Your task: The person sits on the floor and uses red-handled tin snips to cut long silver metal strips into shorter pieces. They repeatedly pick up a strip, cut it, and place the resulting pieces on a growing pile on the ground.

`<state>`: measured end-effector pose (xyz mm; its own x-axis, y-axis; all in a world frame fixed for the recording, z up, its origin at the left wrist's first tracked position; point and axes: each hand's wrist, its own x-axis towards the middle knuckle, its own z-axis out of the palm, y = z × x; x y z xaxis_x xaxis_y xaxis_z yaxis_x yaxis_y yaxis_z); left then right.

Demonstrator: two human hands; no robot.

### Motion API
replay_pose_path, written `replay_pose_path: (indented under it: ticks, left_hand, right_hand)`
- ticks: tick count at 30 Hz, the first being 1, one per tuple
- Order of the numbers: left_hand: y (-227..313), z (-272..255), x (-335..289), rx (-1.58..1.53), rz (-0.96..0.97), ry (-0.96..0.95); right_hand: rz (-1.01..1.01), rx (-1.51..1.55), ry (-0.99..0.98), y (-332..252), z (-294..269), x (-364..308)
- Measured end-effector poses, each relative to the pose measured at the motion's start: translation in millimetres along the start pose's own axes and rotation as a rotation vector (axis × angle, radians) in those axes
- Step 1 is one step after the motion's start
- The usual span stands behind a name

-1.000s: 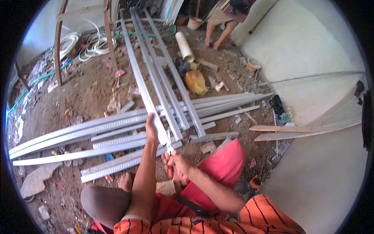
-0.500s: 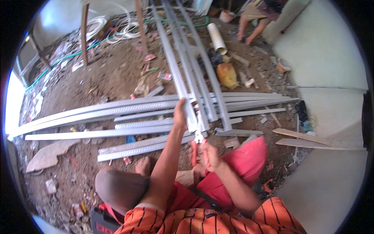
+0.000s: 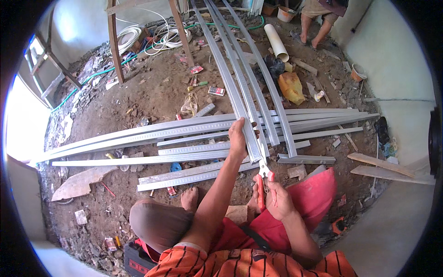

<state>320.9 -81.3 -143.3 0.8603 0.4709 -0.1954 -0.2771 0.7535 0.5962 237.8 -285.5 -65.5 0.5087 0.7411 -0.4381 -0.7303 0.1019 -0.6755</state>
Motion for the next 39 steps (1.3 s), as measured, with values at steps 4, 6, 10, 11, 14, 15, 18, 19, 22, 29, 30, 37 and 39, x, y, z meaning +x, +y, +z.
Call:
replay_pose_path:
  ticks: [4, 6, 10, 11, 14, 15, 18, 19, 22, 29, 30, 37, 39]
  left_hand:
    - [7, 1, -4, 0.100, 0.049, -0.003]
    - [14, 0, -4, 0.039, -0.027, 0.026]
    - [31, 16, -10, 0.023, -0.186, 0.032]
    - [33, 17, -11, -0.001, -0.182, -0.004]
    - [42, 19, -13, -0.107, -0.250, -0.163]
    - [44, 19, -15, -0.143, -0.274, -0.179]
    - [56, 15, -13, -0.239, -0.161, -0.111]
    - [59, 15, -14, -0.285, -0.174, -0.120]
    - [65, 19, -14, -0.283, -0.143, -0.117]
    - [73, 29, -26, -0.165, -0.145, -0.090]
    - [72, 28, -26, -0.123, -0.152, -0.072]
    - [68, 24, -23, -0.128, -0.201, -0.034]
    - [69, 23, -25, -0.116, -0.165, -0.061]
  right_hand:
    - [0.031, 0.027, -0.054, -2, -2, -3]
    - [0.101, 0.031, -0.083, -1, -1, -8]
    - [0.231, 0.114, -0.076, 17, -12, -37]
    - [0.269, 0.093, -0.091, 14, -4, -44]
    - [0.194, 0.027, -0.111, 16, -5, -47]
    - [0.161, 0.005, -0.121, 16, -3, -48]
    - [0.048, -0.140, -0.142, 9, 11, -50]
    - [0.028, -0.221, -0.124, 13, 8, -50]
    - [-0.016, -0.281, 0.029, 18, 11, -46]
    - [-0.099, -0.335, 0.142, 14, 23, -31]
    - [-0.095, -0.374, 0.126, 15, 24, -25]
    - [-0.031, -0.511, 0.102, 13, 35, 3]
    - [-0.014, -0.499, 0.120, 8, 42, 6]
